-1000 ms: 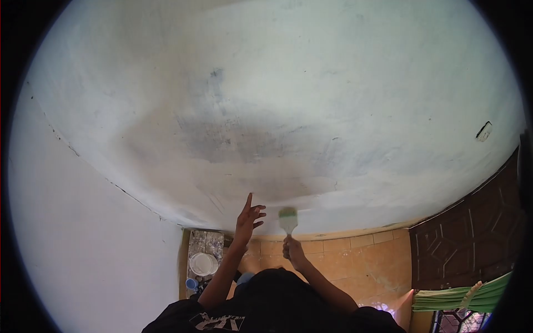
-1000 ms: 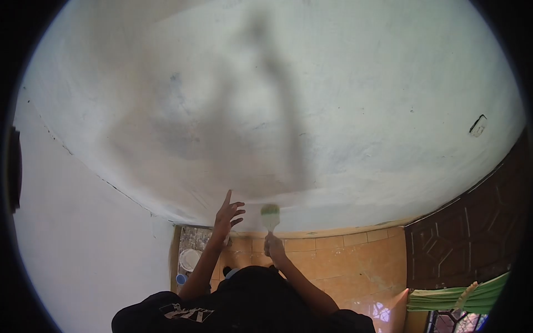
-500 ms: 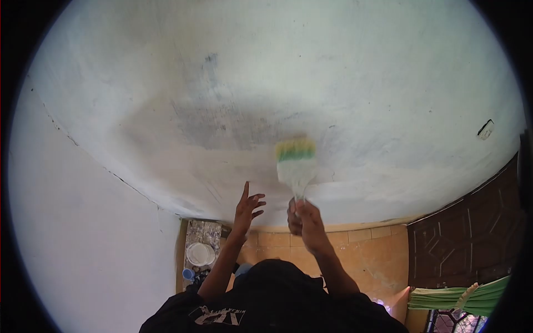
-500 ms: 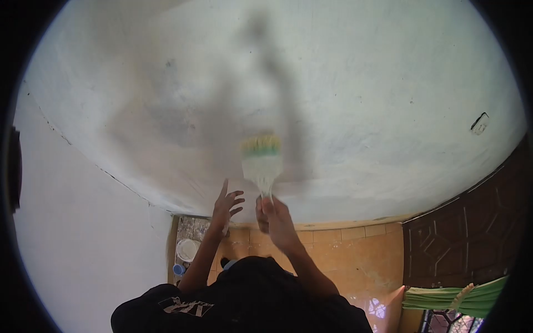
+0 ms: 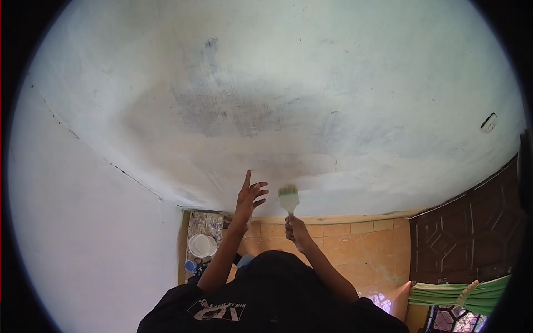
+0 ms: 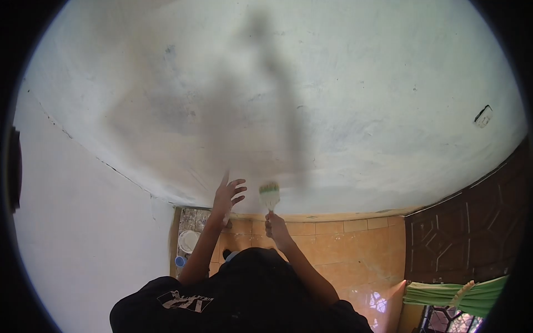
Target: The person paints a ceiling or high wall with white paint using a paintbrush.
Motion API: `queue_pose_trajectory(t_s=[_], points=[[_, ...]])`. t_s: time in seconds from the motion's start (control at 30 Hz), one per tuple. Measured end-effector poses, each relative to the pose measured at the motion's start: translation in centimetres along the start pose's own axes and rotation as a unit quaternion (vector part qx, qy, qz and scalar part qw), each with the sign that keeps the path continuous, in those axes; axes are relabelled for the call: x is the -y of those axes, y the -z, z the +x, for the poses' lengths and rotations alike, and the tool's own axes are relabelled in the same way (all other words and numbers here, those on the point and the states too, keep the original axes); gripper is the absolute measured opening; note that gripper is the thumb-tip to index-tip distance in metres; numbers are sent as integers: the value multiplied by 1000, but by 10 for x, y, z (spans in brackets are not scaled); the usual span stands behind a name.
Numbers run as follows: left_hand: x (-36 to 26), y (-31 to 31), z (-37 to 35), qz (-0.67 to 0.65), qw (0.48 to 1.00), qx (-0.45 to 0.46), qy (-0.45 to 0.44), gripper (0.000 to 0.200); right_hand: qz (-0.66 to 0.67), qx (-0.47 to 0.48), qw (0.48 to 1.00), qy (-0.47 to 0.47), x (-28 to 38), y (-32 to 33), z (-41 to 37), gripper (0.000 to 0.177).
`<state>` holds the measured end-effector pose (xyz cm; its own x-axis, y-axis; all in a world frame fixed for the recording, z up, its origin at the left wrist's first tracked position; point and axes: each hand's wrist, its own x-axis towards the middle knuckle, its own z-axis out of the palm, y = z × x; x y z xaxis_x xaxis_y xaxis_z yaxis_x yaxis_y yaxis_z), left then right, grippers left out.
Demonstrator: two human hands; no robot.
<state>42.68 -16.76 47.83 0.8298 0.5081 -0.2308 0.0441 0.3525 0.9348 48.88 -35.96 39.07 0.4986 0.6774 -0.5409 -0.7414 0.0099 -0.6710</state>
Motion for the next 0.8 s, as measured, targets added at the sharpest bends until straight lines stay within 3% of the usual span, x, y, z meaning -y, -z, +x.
queue_pose_trajectory(t_s=[0.07,0.27,0.43,0.57,0.73,0.8], points=[[1,-1,-1,2,1000,-2,0,74,81,-16,994,-70,-13,14,10,29],[7,3,2,6,1000,6,-17,74,36,34,999,-2,56,-29,-24,27],[13,6,0,-2,999,24,-44,74,-76,103,982,141,110,-80,-85,37],[24,9,10,11,999,18,-45,73,-94,118,957,250,136,-95,-78,39],[16,8,1,12,999,4,-44,72,-116,54,967,221,91,-56,-18,39],[15,13,-3,11,999,-5,-40,71,-91,34,982,164,53,-39,-8,38]])
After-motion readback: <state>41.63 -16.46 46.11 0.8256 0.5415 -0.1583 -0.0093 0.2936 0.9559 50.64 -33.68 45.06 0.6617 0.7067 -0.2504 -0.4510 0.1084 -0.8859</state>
